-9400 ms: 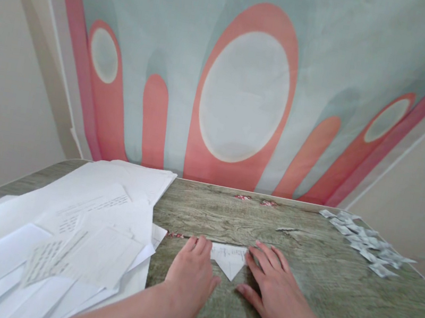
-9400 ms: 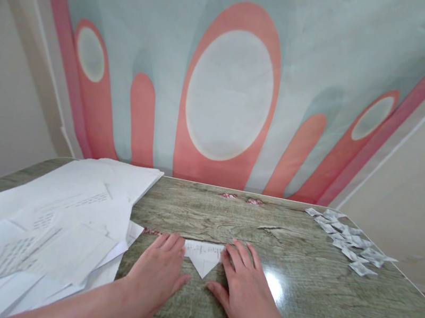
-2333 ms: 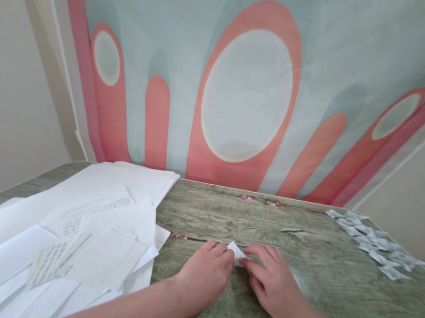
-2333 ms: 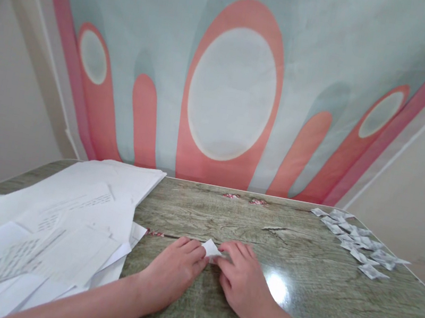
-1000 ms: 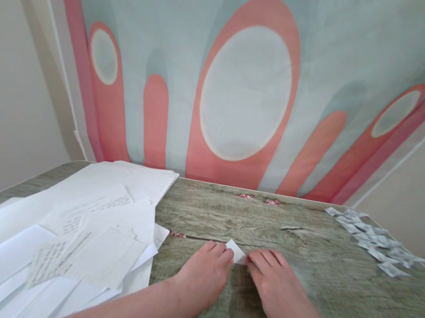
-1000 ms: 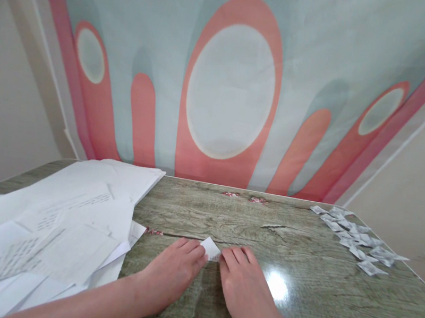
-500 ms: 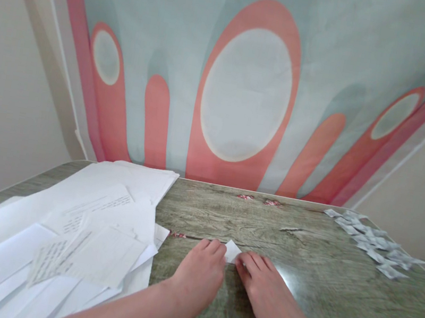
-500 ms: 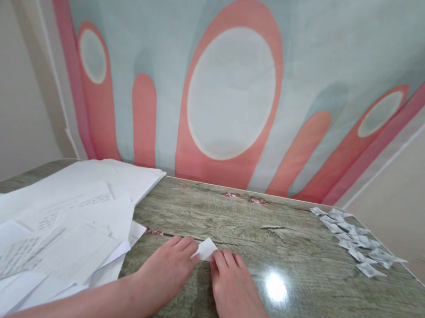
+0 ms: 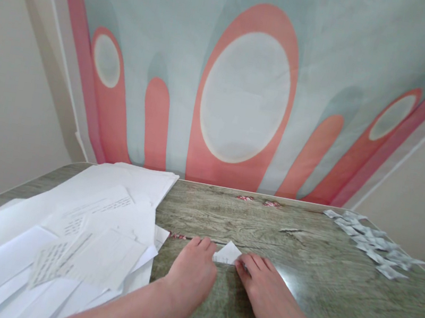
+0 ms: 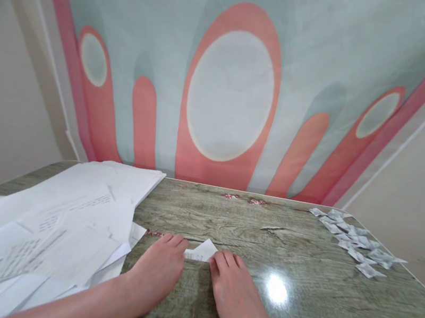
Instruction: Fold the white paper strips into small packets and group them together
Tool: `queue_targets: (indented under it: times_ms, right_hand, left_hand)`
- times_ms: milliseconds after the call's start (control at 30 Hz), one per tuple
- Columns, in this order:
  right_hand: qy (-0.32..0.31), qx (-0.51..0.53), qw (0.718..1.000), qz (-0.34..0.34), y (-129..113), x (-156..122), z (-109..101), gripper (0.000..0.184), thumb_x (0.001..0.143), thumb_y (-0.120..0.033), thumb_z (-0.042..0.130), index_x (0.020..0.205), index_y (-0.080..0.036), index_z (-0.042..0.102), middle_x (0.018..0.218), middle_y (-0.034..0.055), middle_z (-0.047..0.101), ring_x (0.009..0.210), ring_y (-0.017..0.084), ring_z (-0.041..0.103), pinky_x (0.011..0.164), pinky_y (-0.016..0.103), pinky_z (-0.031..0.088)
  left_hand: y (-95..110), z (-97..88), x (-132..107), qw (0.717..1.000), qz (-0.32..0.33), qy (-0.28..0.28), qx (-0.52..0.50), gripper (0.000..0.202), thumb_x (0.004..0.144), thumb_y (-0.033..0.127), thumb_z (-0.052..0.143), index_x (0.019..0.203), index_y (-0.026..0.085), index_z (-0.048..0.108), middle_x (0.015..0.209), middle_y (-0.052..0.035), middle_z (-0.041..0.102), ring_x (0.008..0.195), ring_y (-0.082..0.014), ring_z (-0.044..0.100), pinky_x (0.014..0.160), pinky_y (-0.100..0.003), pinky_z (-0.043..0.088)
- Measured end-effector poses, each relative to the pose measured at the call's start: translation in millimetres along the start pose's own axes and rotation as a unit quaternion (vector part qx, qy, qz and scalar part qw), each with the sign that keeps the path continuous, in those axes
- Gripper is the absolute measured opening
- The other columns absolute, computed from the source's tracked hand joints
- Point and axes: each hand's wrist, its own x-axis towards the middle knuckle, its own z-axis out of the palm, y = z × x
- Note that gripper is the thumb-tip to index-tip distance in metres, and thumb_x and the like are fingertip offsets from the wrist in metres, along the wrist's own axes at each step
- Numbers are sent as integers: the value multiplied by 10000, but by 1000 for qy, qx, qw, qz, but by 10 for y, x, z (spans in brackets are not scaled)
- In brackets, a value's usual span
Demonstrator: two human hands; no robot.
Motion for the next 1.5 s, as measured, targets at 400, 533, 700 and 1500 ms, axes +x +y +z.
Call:
queue_targets:
  times_ms: [400,533,700,1500]
  right_hand:
    - [10,107,994,23,7,-28,50,266,769,-14,541,1008,-117,599,956,80,575,896,212,522,784,345,454]
    - [21,190,980,47,18,-35,-23,309,768,15,484,1004,-143,606,986,77,576,928,212,521,820,367,446]
    - [70,278,952,105,72,-27,-44,291,831,-70,445,1056,-201,576,1119,78,535,1021,217,509,879,402,430]
    - [42,402,899,170,177,-6,89,294,813,-209,547,1104,-255,535,1146,45,525,1015,212,506,890,366,413]
  left_hand:
    - [-155,88,92,972,-85,55,-214,215,830,279,526,1013,167,537,986,-62,556,923,-205,523,795,-331,425]
    - [-107,207,96,957,-81,69,-270,304,781,310,607,1041,183,514,1019,-51,532,965,-214,495,845,-354,410]
    - [-106,264,103,943,-82,88,-309,248,773,295,623,978,181,543,975,-40,523,930,-204,491,834,-347,410]
    - [-146,407,176,879,-112,102,-452,379,643,239,716,981,200,549,865,-2,589,821,-192,541,758,-301,391]
